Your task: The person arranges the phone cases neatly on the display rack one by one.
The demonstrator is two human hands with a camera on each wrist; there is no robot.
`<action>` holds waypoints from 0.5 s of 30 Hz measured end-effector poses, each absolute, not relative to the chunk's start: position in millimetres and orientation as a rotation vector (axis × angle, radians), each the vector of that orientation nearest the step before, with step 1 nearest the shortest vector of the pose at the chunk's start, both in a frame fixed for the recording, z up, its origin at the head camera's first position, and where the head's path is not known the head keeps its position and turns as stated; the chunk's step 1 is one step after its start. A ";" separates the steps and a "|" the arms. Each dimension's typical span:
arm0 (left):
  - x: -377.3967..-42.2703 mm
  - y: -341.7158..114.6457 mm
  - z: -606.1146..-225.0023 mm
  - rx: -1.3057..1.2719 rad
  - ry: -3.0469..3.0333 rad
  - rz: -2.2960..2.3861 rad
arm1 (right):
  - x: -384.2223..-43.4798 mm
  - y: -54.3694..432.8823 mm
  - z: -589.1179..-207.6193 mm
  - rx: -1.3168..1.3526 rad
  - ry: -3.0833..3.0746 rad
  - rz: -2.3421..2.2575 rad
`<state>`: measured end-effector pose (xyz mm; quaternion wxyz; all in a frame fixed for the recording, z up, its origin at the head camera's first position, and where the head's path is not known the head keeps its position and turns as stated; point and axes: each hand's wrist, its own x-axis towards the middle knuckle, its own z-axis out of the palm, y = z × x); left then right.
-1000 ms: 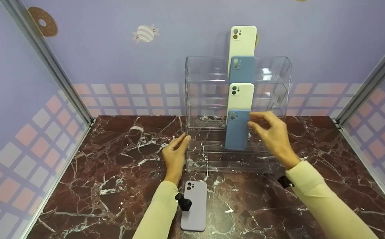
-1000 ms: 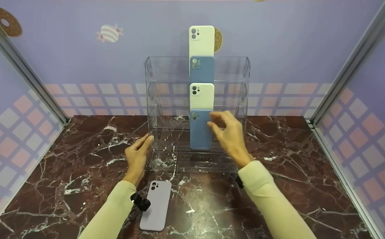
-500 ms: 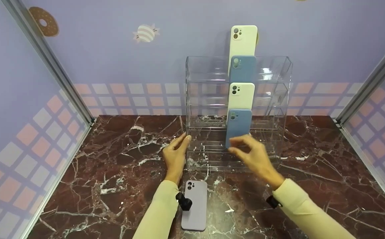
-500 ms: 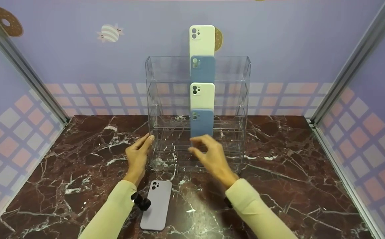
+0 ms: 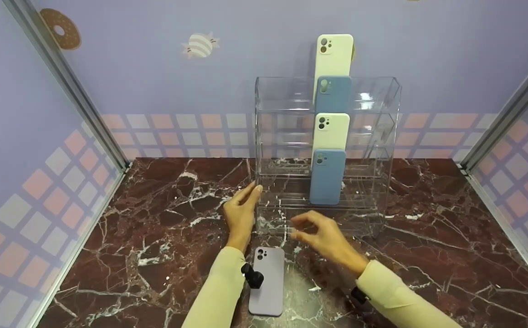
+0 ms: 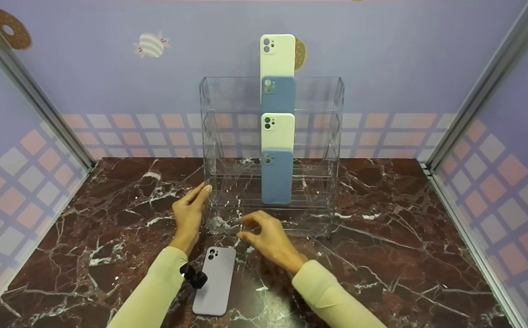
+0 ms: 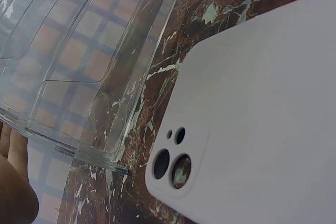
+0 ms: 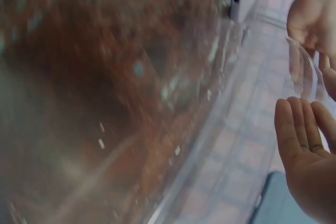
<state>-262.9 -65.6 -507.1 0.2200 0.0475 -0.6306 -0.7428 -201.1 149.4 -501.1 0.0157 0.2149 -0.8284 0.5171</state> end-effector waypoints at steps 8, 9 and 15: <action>-265.5 -64.1 -507.4 0.123 -1.728 -2.048 | -196.9 138.5 -515.6 0.770 -2.698 1.585; -265.4 -64.0 -507.4 0.124 -1.728 -2.045 | -196.6 137.2 -516.8 0.784 -2.710 1.572; -264.7 -64.7 -507.2 0.121 -1.729 -2.051 | -193.9 129.8 -523.2 0.854 -2.791 1.496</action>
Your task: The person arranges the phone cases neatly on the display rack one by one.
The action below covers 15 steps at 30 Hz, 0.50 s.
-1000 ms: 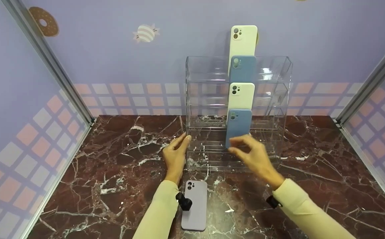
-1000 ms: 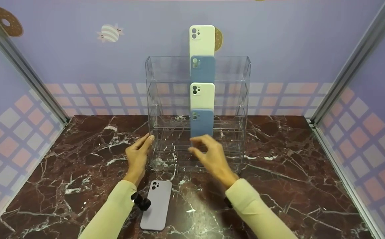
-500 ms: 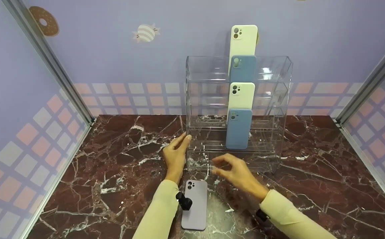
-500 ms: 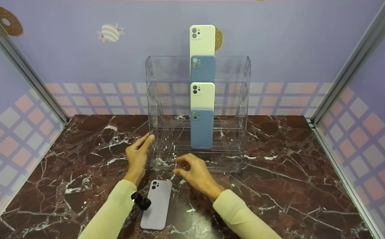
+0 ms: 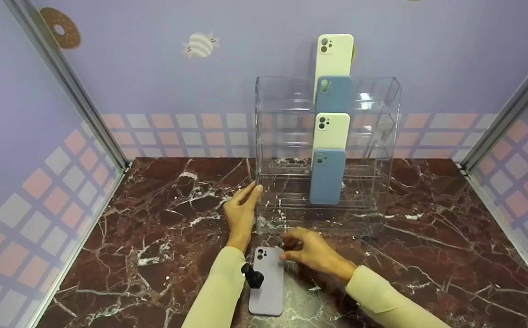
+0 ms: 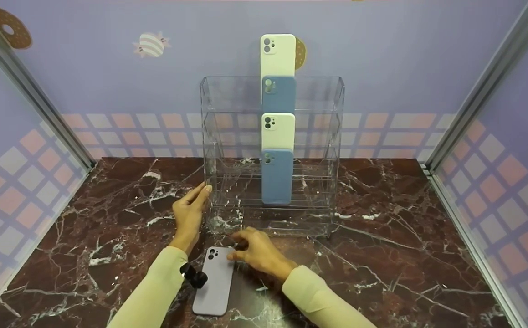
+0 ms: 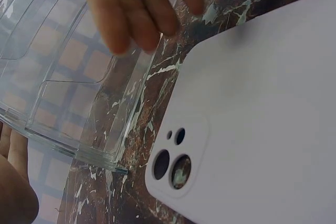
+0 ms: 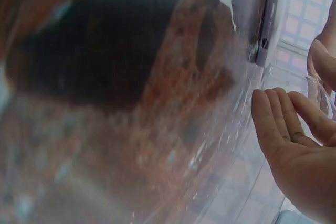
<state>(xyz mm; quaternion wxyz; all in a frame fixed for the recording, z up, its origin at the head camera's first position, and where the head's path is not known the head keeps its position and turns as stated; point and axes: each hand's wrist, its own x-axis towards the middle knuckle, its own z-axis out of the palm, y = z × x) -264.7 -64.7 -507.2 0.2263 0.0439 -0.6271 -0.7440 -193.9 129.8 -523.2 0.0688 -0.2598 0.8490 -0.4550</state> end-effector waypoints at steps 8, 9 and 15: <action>-264.8 -65.0 -507.2 0.108 -1.733 -2.041 | -191.1 122.8 -530.1 -0.814 2.623 -1.239; -264.4 -65.2 -507.4 0.106 -1.733 -2.044 | -190.8 122.3 -530.4 -0.809 2.628 -1.228; -263.3 -66.9 -508.3 0.102 -1.746 -2.053 | -187.4 119.2 -531.6 -0.798 2.641 -1.202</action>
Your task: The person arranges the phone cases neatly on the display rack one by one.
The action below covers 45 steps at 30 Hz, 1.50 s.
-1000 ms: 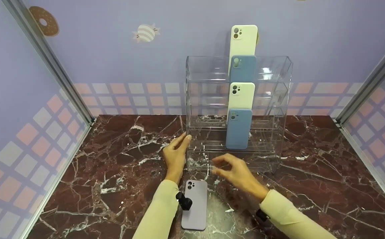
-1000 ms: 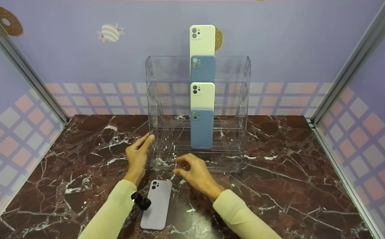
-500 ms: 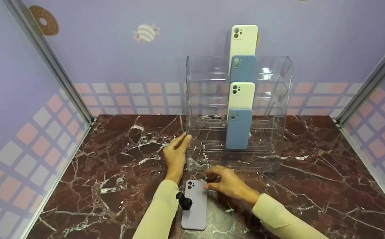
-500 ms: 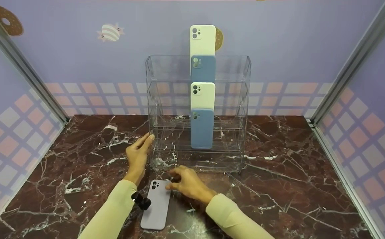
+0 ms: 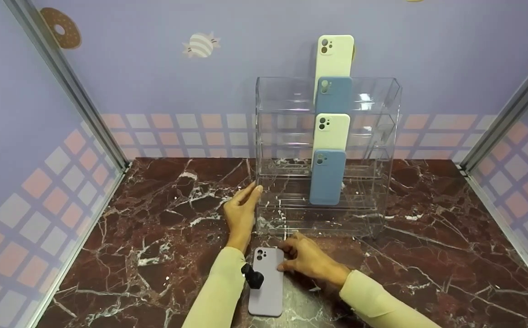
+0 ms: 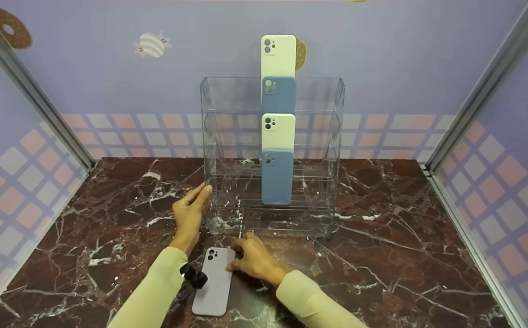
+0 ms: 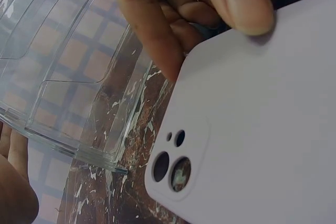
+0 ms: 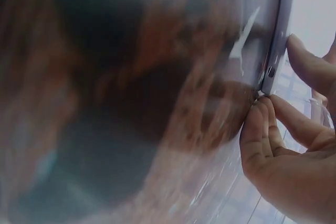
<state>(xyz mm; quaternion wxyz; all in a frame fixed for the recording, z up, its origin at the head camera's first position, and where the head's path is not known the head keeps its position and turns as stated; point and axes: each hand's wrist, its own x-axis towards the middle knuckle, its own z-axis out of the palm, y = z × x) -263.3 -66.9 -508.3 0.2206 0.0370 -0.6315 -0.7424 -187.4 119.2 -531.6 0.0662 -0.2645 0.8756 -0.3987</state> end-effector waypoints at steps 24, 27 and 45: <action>-263.5 -65.5 -508.1 0.114 -1.754 -2.025 | -180.5 119.5 -524.4 -0.626 2.481 -1.353; -262.5 -66.0 -508.0 0.095 -1.752 -2.044 | -181.8 124.6 -522.3 -0.562 2.395 -1.440; -264.5 -66.0 -508.5 0.086 -1.728 -2.047 | -196.5 162.0 -489.9 -0.247 2.304 -1.908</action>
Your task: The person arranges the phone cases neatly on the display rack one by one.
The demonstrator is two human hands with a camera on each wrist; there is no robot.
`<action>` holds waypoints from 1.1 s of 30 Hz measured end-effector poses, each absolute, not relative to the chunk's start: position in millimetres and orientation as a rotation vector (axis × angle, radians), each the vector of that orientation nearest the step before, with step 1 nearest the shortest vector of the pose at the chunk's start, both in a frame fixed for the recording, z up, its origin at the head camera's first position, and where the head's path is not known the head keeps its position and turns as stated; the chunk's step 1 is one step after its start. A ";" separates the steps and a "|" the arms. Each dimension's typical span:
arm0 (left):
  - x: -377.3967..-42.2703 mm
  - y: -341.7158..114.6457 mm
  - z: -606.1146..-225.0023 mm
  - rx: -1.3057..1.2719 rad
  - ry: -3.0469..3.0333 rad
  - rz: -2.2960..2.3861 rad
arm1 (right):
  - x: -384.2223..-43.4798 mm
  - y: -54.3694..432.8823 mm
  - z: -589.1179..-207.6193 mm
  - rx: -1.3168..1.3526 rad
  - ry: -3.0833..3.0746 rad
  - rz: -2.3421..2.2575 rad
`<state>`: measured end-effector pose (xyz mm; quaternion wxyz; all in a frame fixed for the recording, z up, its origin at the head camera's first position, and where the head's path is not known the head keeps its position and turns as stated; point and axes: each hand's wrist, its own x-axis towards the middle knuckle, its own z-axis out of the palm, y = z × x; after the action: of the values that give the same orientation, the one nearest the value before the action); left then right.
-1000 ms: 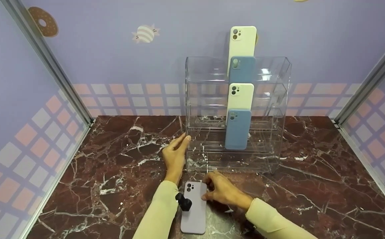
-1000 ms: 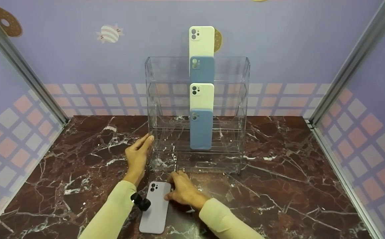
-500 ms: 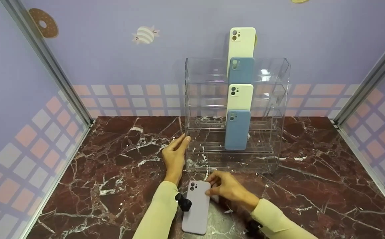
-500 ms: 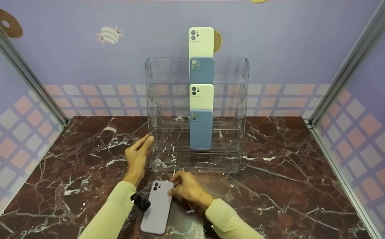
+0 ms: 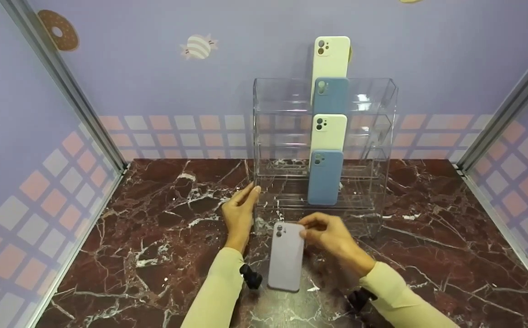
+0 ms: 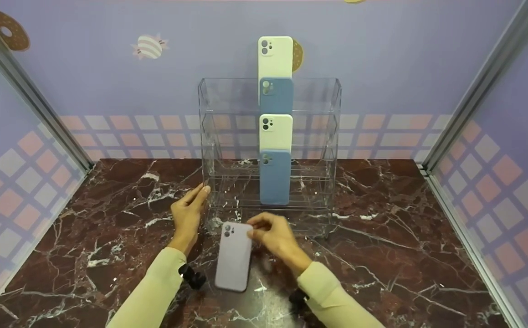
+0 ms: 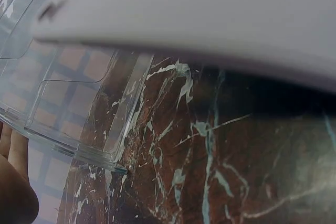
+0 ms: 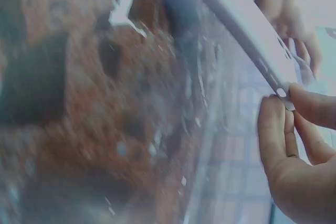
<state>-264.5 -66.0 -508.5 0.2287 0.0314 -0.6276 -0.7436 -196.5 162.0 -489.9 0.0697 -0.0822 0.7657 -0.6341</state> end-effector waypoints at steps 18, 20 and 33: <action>-263.7 -67.1 -507.0 0.116 -1.765 -2.042 | -222.3 211.2 -439.2 -0.193 2.671 -1.903; -263.3 -67.2 -506.9 0.117 -1.770 -2.035 | -224.8 214.6 -435.4 -0.203 2.697 -1.911; -263.7 -66.4 -507.8 0.105 -1.752 -2.034 | -241.2 229.8 -427.7 -0.282 2.761 -2.022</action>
<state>-263.7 -66.4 -507.8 0.2257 0.0379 -0.6354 -0.7375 -241.2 229.8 -427.7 -0.1455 -0.0812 0.7956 -0.5825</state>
